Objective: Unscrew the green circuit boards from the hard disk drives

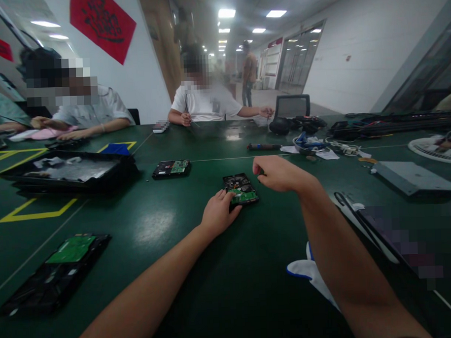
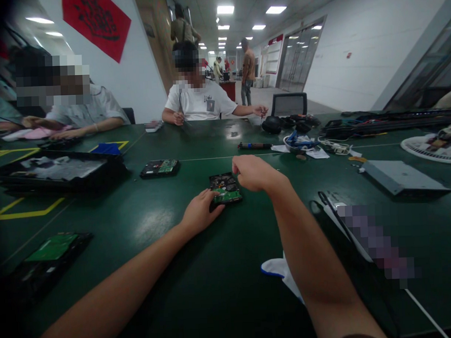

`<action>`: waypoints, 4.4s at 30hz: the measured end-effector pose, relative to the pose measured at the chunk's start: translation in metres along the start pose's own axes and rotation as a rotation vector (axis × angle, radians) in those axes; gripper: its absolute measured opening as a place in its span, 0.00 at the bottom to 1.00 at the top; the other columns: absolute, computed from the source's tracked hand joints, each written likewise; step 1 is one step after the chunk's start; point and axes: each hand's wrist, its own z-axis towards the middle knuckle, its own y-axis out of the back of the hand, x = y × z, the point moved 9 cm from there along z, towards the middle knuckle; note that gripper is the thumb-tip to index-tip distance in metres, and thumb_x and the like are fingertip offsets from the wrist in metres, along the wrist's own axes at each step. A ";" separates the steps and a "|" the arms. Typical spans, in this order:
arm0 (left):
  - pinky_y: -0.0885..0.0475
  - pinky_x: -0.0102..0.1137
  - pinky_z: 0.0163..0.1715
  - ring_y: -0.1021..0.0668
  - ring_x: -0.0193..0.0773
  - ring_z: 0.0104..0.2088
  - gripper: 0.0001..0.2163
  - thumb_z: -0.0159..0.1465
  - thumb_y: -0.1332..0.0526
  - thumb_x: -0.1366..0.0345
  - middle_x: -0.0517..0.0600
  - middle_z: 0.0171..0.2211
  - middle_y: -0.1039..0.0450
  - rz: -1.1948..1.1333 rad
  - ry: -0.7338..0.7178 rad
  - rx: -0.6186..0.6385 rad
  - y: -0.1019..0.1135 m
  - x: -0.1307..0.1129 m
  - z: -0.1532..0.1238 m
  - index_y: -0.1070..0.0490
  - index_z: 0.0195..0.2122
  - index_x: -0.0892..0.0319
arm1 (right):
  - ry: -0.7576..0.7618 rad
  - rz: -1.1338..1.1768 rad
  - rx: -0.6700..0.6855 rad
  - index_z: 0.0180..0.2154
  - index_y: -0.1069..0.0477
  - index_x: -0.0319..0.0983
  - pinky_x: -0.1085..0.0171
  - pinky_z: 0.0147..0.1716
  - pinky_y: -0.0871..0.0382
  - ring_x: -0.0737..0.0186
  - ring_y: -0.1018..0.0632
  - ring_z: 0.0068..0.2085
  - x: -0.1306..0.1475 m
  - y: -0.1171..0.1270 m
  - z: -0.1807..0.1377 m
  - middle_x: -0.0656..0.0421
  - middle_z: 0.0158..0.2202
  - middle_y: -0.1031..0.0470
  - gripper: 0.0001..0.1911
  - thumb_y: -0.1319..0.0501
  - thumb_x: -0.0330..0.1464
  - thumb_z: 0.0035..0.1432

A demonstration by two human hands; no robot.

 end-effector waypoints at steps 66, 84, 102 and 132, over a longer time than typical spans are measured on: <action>0.25 0.41 0.51 0.22 0.50 0.50 0.18 0.69 0.39 0.50 0.57 0.45 0.22 0.029 0.040 -0.032 0.001 0.000 0.005 0.25 0.52 0.57 | -0.155 -0.130 -0.064 0.44 0.27 0.36 0.58 0.38 0.32 0.49 0.21 0.42 -0.001 0.001 0.002 0.46 0.45 0.21 0.10 0.43 0.32 0.64; 0.26 0.41 0.52 0.22 0.51 0.52 0.19 0.69 0.39 0.48 0.56 0.46 0.22 0.022 0.037 -0.014 0.003 -0.001 0.003 0.26 0.53 0.56 | -0.176 -0.093 -0.025 0.44 0.26 0.37 0.57 0.42 0.31 0.49 0.21 0.44 -0.014 0.001 -0.001 0.46 0.44 0.20 0.10 0.42 0.33 0.65; 0.28 0.44 0.56 0.24 0.53 0.55 0.19 0.70 0.41 0.52 0.59 0.48 0.23 0.062 0.023 -0.004 -0.002 -0.003 0.002 0.28 0.55 0.58 | -0.116 -0.093 -0.036 0.45 0.27 0.37 0.57 0.42 0.30 0.49 0.20 0.44 -0.005 -0.001 0.000 0.47 0.45 0.20 0.10 0.41 0.31 0.63; 0.27 0.43 0.55 0.23 0.52 0.55 0.18 0.69 0.39 0.50 0.57 0.47 0.21 0.017 0.043 -0.033 0.000 0.000 0.002 0.26 0.53 0.56 | -0.212 -0.074 -0.239 0.46 0.24 0.38 0.54 0.44 0.30 0.47 0.20 0.45 -0.019 0.000 0.014 0.46 0.42 0.19 0.18 0.48 0.40 0.71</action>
